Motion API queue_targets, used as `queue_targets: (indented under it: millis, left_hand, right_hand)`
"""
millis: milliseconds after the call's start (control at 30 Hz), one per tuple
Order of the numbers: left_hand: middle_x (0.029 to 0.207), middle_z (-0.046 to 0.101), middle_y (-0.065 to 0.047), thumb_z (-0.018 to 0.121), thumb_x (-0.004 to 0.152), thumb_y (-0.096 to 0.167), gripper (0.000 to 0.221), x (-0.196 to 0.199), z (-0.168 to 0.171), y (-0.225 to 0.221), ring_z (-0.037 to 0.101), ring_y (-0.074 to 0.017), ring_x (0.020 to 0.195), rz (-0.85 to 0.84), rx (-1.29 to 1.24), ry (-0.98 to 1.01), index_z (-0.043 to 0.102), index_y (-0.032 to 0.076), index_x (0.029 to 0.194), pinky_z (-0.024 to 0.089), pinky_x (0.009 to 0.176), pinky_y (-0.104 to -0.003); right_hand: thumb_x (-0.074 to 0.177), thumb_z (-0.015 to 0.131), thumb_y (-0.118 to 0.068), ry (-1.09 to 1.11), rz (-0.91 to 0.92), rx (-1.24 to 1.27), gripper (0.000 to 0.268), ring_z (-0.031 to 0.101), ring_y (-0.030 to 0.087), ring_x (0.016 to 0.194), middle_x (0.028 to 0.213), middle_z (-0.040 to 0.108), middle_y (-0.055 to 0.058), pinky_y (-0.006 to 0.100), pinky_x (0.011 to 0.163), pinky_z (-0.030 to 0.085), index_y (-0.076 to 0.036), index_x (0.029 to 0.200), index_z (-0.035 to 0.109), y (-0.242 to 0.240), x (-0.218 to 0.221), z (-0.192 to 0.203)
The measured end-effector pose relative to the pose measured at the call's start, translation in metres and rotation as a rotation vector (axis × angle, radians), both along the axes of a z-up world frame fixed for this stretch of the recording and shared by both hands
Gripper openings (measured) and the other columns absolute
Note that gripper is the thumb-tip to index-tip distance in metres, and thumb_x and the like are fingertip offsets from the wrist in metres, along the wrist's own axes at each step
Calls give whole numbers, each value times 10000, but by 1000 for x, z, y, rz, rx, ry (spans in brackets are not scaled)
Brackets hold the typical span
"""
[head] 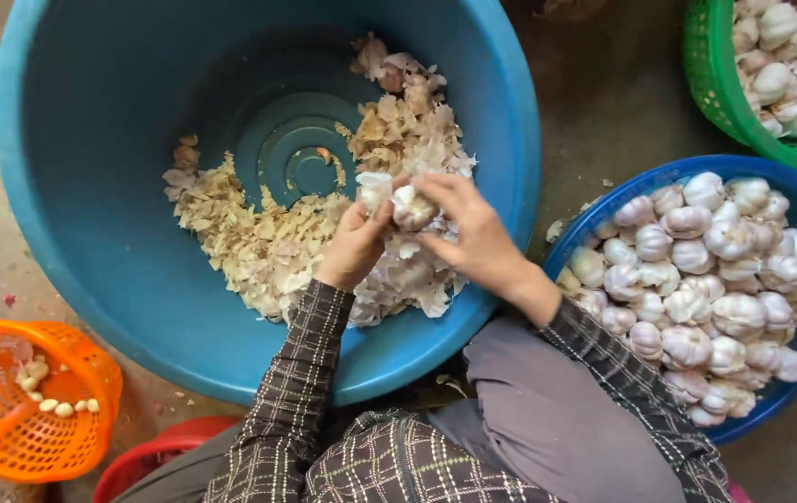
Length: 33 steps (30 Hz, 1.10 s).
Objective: The person is peeling garlic bulbs by hand, breaking them into cloves and removing the outer skin.
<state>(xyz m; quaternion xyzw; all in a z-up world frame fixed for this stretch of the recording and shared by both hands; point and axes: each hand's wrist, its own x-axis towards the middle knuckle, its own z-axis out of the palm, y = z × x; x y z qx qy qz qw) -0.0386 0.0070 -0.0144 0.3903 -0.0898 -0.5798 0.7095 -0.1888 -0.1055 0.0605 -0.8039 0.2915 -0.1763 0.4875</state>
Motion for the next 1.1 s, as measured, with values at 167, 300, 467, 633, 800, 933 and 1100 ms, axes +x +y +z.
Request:
queue_targets:
  millis: [167, 300, 467, 633, 800, 933, 1100]
  left_hand:
    - [989, 771, -74, 720, 986, 211, 261, 17, -14, 6, 725, -110, 862, -71, 266, -184, 693, 50, 1190, 624, 791, -309]
    - [1143, 752, -43, 677, 1021, 215, 221, 32, -2, 2, 621, -48, 1036, -180, 208, -507, 714, 130, 1221, 520, 967, -298]
    - [1413, 626, -164, 697, 988, 323, 501, 18, 24, -4, 492, -387, 1395, -340, 45, -757, 593, 171, 1454, 351, 1164, -548]
    - [1128, 727, -88, 625, 1044, 301, 276, 3, 10, 2, 618, -171, 1112, -218, 137, -666, 736, 114, 1214, 484, 1017, -385]
    - [887, 726, 11, 630, 1046, 183, 167, 9, 14, 0, 565, -42, 897, -106, 144, -628, 768, 91, 1070, 528, 849, -256]
    - [860, 712, 16, 645, 1033, 183, 120, 7, 6, 0, 565, -36, 839, -53, 124, -672, 745, 118, 1046, 497, 804, -230]
    - [643, 576, 98, 599, 1055, 247, 137, 17, 7, -2, 486, 14, 514, 67, 161, -162, 670, 163, 974, 402, 533, -129]
  right_hand:
    - [837, 856, -390, 95, -63, 126, 585, 652, 168, 748, 1121, 661, 25, 289, 639, 579, -258, 1369, 654, 8, 2, -42]
    - [1053, 483, -527, 173, -49, 552, 475, 675, 190, 641, 618, 670, 62, 347, 687, 559, -175, 1310, 670, 0, 5, -25]
    - [1079, 265, -627, 304, -22, 692, 694, 652, 202, 458, 452, 616, 48, 305, 539, 547, -132, 913, 722, -1, -4, -46]
    - [1090, 349, -511, 172, -20, 877, 494, 616, 188, 399, 555, 648, 144, 279, 462, 508, -139, 1330, 570, -5, 3, -32]
    - [1060, 551, -341, 66, 11, 983, 465, 637, 133, 481, 597, 652, 134, 195, 499, 493, -67, 1433, 501, -9, 8, -18]
    - [861, 826, -175, 152, 65, 907, 689, 637, 111, 554, 771, 686, 114, 235, 518, 540, -87, 1457, 490, -8, 12, -6]
    - [771, 914, -254, 206, 19, 448, 737, 759, 279, 812, 984, 746, 167, 362, 687, 619, -253, 1421, 566, 4, 8, -19]
